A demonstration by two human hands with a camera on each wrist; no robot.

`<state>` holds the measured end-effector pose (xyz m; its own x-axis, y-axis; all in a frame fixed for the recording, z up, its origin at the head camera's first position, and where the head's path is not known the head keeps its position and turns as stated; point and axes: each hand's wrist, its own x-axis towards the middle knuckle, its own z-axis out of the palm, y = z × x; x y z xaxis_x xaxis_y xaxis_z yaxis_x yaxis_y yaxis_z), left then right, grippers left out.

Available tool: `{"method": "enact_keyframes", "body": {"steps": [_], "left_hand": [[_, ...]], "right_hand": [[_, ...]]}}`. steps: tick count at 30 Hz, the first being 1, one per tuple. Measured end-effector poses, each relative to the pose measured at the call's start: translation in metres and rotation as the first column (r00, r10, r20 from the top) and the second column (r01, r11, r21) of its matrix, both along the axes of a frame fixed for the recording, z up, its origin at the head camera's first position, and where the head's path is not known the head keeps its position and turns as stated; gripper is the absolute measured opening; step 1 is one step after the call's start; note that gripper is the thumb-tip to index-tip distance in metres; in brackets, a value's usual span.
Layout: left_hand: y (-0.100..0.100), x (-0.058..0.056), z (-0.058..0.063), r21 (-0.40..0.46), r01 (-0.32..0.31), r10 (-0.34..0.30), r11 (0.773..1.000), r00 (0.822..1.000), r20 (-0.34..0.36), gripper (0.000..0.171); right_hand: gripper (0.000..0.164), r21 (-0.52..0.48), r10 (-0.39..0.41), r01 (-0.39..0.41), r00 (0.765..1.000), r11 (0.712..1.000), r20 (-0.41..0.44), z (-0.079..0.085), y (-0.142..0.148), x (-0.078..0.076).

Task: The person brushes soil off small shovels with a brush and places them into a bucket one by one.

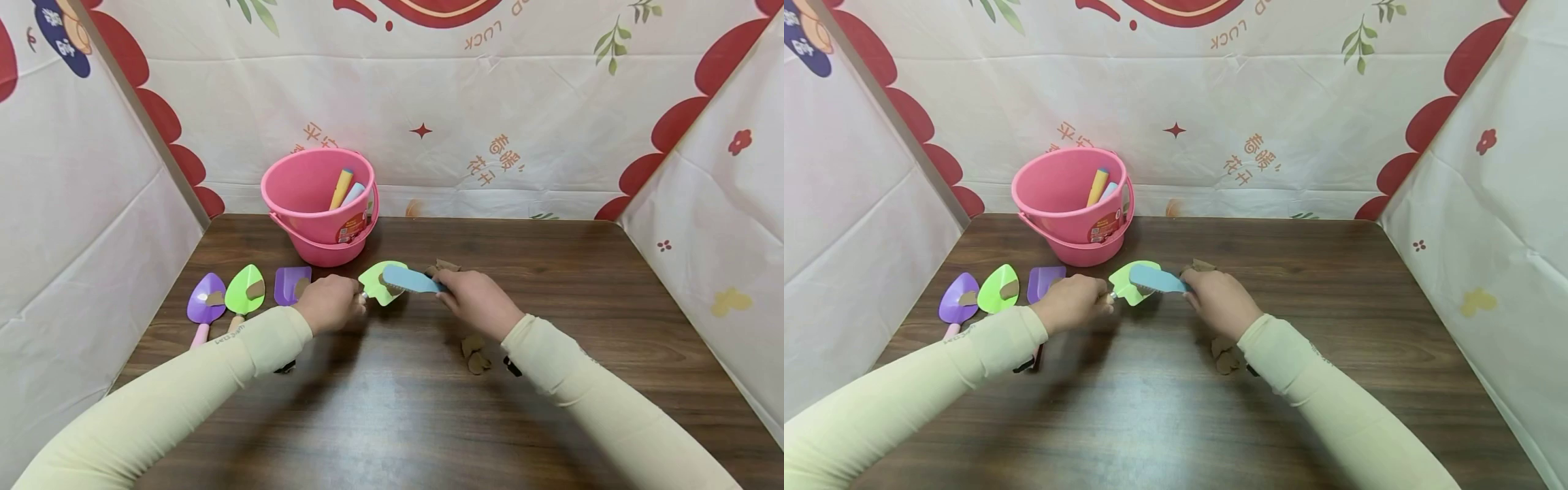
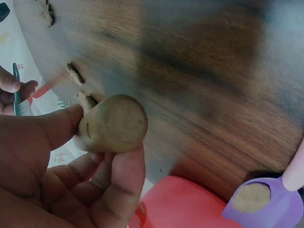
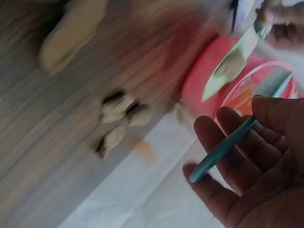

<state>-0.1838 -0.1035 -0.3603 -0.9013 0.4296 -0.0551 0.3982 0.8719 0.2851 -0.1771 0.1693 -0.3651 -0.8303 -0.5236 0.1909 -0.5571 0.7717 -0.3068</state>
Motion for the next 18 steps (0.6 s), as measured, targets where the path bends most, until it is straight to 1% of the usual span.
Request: {"method": "enact_keyframes", "body": {"steps": [2, 4, 8, 14, 18], "left_hand": [[0.002, 0.001, 0.000, 0.019, 0.013, -0.012, 1.000, 1.000, -0.012, 0.019], [0.004, 0.003, -0.001, 0.041, 0.022, -0.020, 0.999, 0.999, -0.025, 0.018], [0.008, 0.005, -0.001, 0.075, 0.033, -0.030, 0.997, 0.999, -0.039, 0.017], [0.013, 0.008, 0.002, 0.066, 0.031, -0.028, 0.997, 0.998, -0.052, 0.021], [0.014, 0.009, 0.004, 0.059, 0.025, -0.022, 0.998, 0.998, -0.052, 0.019]], "right_hand": [[0.016, 0.008, 0.023, -0.023, 1.000, 1.000, -0.021, 0.001, -0.007, 0.004], [0.014, 0.011, 0.036, -0.036, 0.999, 0.999, -0.023, 0.000, -0.013, 0.008], [0.012, 0.027, 0.032, -0.032, 0.999, 0.999, -0.014, -0.004, -0.018, 0.011], [0.012, 0.040, 0.008, -0.006, 0.999, 0.999, -0.043, -0.011, -0.012, 0.007], [0.012, 0.047, -0.006, 0.009, 0.998, 0.999, -0.070, -0.013, -0.008, 0.004]]}}
